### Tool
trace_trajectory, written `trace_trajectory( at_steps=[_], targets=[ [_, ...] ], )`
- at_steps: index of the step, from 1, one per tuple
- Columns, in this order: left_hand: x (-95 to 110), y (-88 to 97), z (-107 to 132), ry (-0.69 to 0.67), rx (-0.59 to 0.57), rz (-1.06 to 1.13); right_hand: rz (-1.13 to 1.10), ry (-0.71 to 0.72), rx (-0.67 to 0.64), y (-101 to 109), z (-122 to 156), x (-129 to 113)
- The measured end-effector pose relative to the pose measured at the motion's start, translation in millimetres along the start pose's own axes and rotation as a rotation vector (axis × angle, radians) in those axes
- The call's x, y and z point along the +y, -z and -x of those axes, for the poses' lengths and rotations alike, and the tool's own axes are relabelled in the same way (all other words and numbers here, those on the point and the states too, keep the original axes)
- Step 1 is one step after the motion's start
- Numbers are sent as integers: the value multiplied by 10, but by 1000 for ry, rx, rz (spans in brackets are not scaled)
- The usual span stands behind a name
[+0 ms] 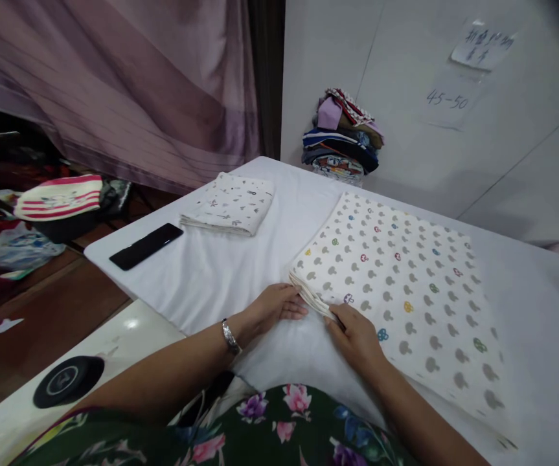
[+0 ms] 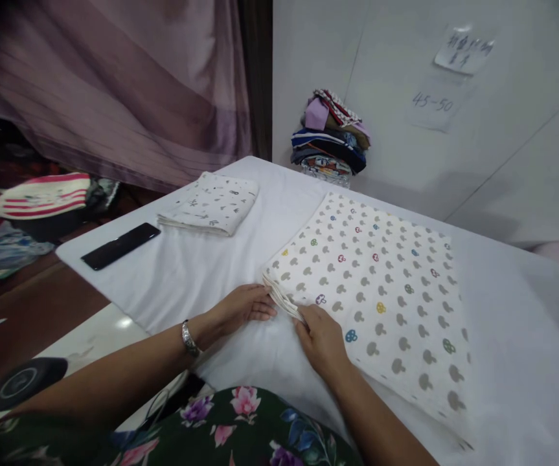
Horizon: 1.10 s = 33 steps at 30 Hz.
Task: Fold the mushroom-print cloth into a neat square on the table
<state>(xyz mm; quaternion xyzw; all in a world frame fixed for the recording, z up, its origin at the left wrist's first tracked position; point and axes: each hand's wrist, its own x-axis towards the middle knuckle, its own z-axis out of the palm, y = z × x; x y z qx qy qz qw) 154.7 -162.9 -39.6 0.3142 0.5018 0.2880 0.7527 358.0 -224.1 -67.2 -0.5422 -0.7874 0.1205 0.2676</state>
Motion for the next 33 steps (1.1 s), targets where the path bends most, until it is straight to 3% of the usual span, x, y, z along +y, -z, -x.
trace_trajectory(
  at_steps=[8, 16, 27, 33],
  targets=[
    [71, -2, 2, -6, 38, -47, 123, 61, -10, -47, 25, -1],
    [27, 177, 65, -26, 51, -67, 195, 86, -20, -41, 21, -38],
    [10, 122, 51, -51, 3, -21, 248, 117, -47, -43, 16, -58],
    [-15, 134, 25, -54, 31, -52, 253, 131, -39, -71, 28, -26]
  ],
)
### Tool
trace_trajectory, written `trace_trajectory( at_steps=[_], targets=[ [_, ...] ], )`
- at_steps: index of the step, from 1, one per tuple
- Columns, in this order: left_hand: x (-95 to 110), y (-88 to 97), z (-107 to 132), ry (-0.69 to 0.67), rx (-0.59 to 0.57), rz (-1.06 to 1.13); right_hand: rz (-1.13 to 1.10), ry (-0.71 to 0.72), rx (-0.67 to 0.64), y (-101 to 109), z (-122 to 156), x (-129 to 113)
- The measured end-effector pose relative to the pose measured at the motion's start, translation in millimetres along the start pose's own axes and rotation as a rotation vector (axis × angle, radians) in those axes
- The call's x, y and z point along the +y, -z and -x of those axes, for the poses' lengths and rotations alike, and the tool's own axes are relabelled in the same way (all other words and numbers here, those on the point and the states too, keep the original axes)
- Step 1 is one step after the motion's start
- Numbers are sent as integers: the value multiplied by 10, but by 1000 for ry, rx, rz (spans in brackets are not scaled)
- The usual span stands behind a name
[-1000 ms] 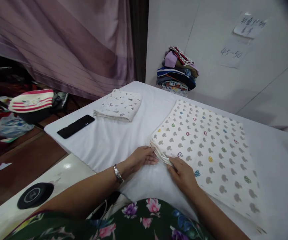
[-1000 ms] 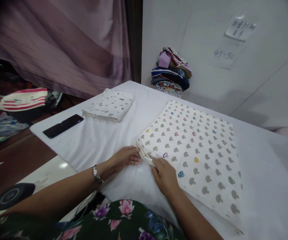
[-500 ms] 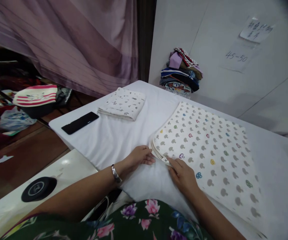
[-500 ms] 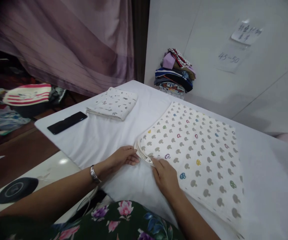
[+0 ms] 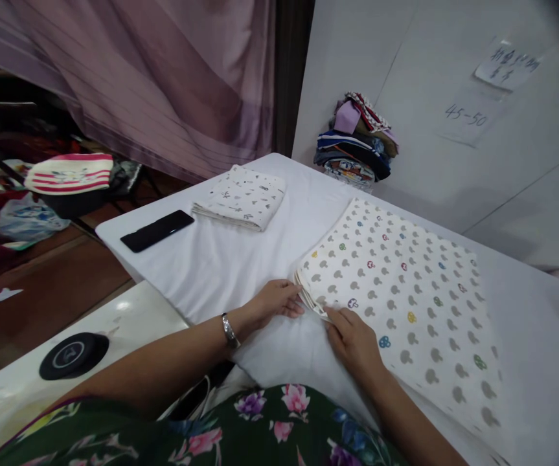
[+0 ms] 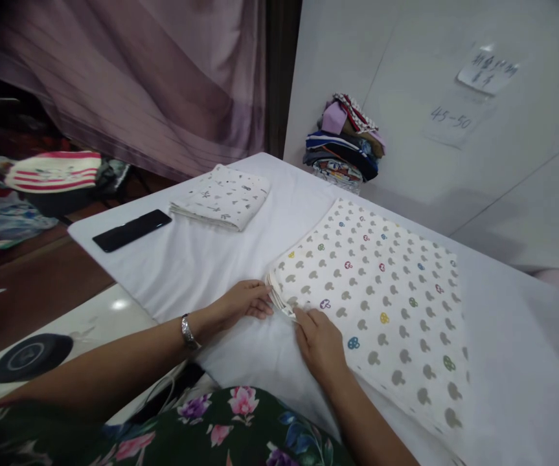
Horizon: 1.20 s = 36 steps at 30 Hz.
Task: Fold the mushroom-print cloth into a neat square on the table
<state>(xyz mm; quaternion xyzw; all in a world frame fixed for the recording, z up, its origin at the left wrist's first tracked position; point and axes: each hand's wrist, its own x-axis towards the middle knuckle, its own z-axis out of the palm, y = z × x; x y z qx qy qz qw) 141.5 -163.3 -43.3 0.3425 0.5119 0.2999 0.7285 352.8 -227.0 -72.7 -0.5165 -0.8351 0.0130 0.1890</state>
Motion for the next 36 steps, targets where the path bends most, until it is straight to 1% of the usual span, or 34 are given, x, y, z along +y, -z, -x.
trace_trajectory(
  at_steps=[7, 13, 15, 18, 20, 25, 29, 34, 36],
  targets=[
    [30, -24, 2, 3, 4, -7, -7, -6, -13, 37, -13, -25],
    [59, -35, 5, -1, 40, -49, -18, -12, -31, 62, -21, -37],
    [47, -11, 0, -24, 60, -99, -19, -9, -26, 60, -21, -36],
    [3, 27, -16, -85, 115, -214, -23, -2, -22, 50, -20, -31],
    [-33, 30, -30, -110, 154, -247, -16, 4, -28, 43, -20, -28],
    [-89, -51, -40, -159, 225, -189, 14, 8, -34, 49, -23, -33],
    [-102, -112, -24, -197, 262, -152, 51, 49, -77, 61, -29, -35],
    [-138, -129, -28, -269, 260, -138, 123, 62, -160, 109, -61, -75],
    [-160, -126, -33, -301, 245, -139, 102, 52, -176, 147, -99, -122]
  ],
)
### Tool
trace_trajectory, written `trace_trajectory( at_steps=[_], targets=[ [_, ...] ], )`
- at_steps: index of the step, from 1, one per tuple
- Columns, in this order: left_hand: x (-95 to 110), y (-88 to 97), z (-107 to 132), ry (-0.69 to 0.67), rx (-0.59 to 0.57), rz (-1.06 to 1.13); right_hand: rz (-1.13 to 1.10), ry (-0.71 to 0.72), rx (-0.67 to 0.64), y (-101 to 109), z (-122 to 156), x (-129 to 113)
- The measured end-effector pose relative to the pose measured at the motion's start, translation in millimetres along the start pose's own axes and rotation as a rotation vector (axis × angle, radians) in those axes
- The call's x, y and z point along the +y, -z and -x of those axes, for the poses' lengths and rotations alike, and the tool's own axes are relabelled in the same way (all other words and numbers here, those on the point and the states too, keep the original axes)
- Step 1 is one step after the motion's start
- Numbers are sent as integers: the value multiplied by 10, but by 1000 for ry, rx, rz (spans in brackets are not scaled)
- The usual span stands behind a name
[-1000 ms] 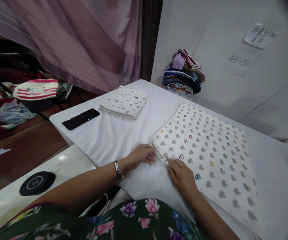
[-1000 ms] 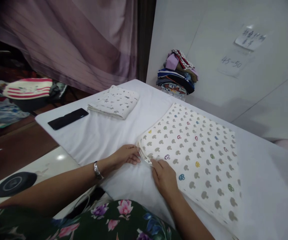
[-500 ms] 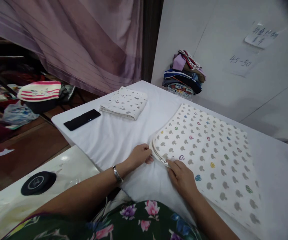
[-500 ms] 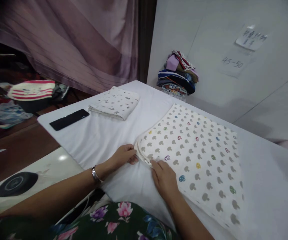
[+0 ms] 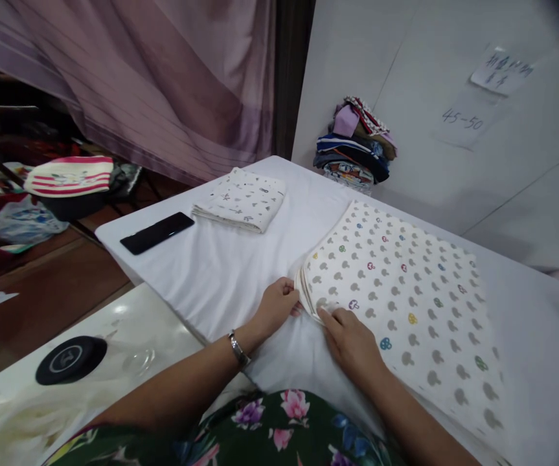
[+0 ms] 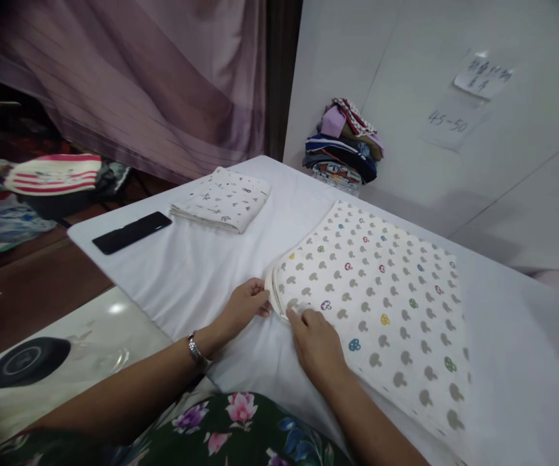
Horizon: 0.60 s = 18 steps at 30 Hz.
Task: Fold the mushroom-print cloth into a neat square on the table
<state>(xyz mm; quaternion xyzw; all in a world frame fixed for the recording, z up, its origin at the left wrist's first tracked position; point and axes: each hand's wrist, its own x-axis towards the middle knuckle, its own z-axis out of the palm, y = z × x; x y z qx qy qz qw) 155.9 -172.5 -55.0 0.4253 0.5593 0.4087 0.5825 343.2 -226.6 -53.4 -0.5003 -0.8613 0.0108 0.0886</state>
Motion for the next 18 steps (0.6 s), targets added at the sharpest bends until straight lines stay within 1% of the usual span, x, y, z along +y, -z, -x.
trace_trajectory(
  at_steps=[4, 8, 13, 16, 18],
  targets=[
    [-12, 2, 12, -47, -14, 5, -147, 2, 33, 106, -148, -105],
    [10, 1, 26, -63, -26, 9, -283, -72, 81, 146, -389, -189],
    [12, 4, 28, -77, -31, 6, -427, -135, 176, 72, -631, -207],
    [14, 6, 33, -77, -36, 6, -547, -150, 244, -13, -680, -171],
    [18, 6, 36, -75, -43, 14, -647, -172, 266, -71, -684, -140]
  ],
)
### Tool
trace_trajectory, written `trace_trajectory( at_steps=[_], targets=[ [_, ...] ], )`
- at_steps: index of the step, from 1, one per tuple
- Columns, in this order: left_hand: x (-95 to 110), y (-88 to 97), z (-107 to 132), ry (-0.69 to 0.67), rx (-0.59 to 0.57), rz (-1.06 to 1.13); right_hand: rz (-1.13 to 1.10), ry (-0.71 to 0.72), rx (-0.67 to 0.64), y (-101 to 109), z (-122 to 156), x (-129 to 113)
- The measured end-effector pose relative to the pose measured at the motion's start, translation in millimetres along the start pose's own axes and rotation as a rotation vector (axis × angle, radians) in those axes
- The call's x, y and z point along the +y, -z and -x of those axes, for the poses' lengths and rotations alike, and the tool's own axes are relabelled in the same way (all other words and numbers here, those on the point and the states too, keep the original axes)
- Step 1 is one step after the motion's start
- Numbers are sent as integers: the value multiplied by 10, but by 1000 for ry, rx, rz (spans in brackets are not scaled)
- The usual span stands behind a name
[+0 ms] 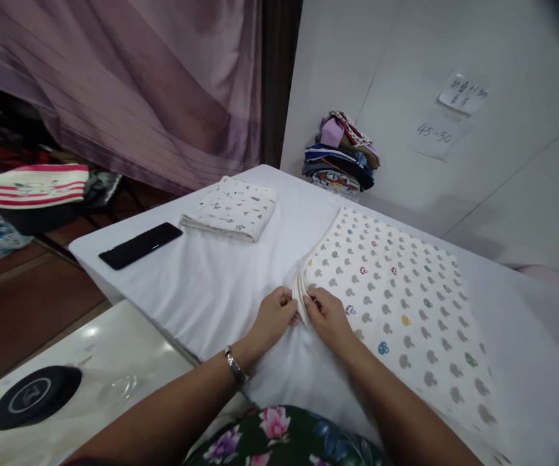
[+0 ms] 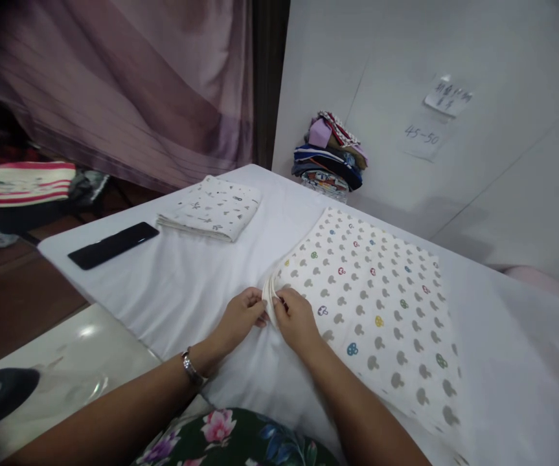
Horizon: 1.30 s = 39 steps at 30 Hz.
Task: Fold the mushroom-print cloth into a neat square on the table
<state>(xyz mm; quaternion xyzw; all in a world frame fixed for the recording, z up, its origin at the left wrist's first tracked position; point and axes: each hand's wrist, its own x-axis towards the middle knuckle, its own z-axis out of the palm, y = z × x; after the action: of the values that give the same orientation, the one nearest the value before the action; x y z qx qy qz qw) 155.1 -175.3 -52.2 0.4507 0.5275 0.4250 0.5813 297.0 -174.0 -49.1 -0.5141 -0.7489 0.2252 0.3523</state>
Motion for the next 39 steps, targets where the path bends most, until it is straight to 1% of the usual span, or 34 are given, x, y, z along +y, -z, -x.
trace_trajectory(
  at_steps=[4, 8, 15, 22, 24, 27, 29, 32, 35, 39],
  targets=[
    [-10, 0, -10, 4, -12, -1, -166, -67, -5, -36, 19, 83],
    [-24, 4, -11, 8, -12, 9, -242, -80, -20, -58, 35, 117],
    [-11, -5, 26, -2, -3, -11, -245, -64, -3, -77, 31, 115],
    [-39, 4, -27, 31, -6, -38, -259, -75, 27, -98, 49, 120],
    [-40, 8, -36, 42, -12, -35, -239, -59, 70, -56, 61, 106],
    [-33, 9, -37, 47, -13, -22, -103, 49, 126, 38, 75, 46],
    [-29, 9, -33, 43, -11, -22, 24, 115, 115, 72, 79, 3],
    [-29, 13, -29, 34, -11, -23, 144, 159, 55, 39, 80, -25],
    [-45, 21, -33, 20, -15, -12, 161, 169, 29, -32, 72, -18],
    [-66, 33, -43, 21, -25, 1, 143, 152, 48, -59, 60, -25]
  ],
)
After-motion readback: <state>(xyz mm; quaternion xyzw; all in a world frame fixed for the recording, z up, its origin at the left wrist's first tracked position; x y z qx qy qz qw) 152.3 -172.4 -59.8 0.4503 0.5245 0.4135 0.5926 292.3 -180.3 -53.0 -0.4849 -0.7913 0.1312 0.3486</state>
